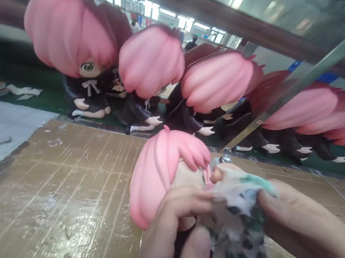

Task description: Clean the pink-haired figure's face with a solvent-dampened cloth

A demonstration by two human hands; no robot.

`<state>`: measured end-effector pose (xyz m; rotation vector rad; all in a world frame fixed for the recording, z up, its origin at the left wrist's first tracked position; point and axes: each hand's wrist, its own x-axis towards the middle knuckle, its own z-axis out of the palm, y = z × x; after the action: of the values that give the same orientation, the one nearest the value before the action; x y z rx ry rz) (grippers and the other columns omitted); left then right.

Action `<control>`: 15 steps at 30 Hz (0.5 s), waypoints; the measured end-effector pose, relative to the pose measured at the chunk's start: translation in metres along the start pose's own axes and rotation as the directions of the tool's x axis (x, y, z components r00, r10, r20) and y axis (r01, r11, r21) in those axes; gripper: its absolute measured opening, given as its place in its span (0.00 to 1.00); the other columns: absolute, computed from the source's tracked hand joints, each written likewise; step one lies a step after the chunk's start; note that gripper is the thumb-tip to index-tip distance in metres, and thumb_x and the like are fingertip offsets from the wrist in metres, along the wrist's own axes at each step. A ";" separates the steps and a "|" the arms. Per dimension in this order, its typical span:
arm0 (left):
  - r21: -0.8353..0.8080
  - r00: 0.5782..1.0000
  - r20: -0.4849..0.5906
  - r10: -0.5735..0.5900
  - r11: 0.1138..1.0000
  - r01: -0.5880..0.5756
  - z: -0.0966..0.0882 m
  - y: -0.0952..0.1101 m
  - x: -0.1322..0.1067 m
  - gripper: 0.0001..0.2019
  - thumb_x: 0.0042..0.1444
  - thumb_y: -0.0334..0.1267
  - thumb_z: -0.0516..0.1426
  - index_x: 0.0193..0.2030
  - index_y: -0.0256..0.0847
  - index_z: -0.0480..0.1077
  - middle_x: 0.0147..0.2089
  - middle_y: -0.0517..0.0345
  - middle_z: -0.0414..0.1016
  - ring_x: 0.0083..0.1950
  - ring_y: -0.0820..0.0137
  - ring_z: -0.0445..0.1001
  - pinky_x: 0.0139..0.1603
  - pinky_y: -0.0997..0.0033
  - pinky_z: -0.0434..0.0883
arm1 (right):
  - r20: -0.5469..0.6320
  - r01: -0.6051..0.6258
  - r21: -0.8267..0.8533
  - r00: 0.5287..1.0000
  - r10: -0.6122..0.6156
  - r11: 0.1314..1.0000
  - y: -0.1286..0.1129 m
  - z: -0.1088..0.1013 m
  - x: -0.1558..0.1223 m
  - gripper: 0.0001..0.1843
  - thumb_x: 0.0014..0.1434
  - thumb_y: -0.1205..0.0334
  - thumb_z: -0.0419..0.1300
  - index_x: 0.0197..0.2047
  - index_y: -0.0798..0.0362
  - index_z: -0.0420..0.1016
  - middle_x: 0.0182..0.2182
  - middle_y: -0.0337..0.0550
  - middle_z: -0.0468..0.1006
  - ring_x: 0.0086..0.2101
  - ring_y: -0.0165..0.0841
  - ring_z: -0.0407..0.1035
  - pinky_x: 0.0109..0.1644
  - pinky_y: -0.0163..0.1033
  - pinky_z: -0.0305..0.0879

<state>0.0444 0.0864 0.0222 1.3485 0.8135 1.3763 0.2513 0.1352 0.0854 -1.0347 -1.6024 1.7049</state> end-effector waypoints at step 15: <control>-0.346 0.716 0.596 -0.363 0.689 0.637 0.006 0.036 0.068 0.13 0.58 0.47 0.64 0.38 0.37 0.77 0.34 0.56 0.75 0.37 0.74 0.74 0.44 0.79 0.71 | 0.141 0.250 -0.372 0.967 -0.211 0.894 -0.046 -0.002 -0.013 0.20 0.68 0.49 0.54 0.29 0.50 0.76 0.30 0.39 0.69 0.45 0.34 0.64 0.56 0.43 0.62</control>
<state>0.0512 0.1399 0.0776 0.8494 0.3673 0.6668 0.2556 0.1308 0.1331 -0.9019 -2.0935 1.3254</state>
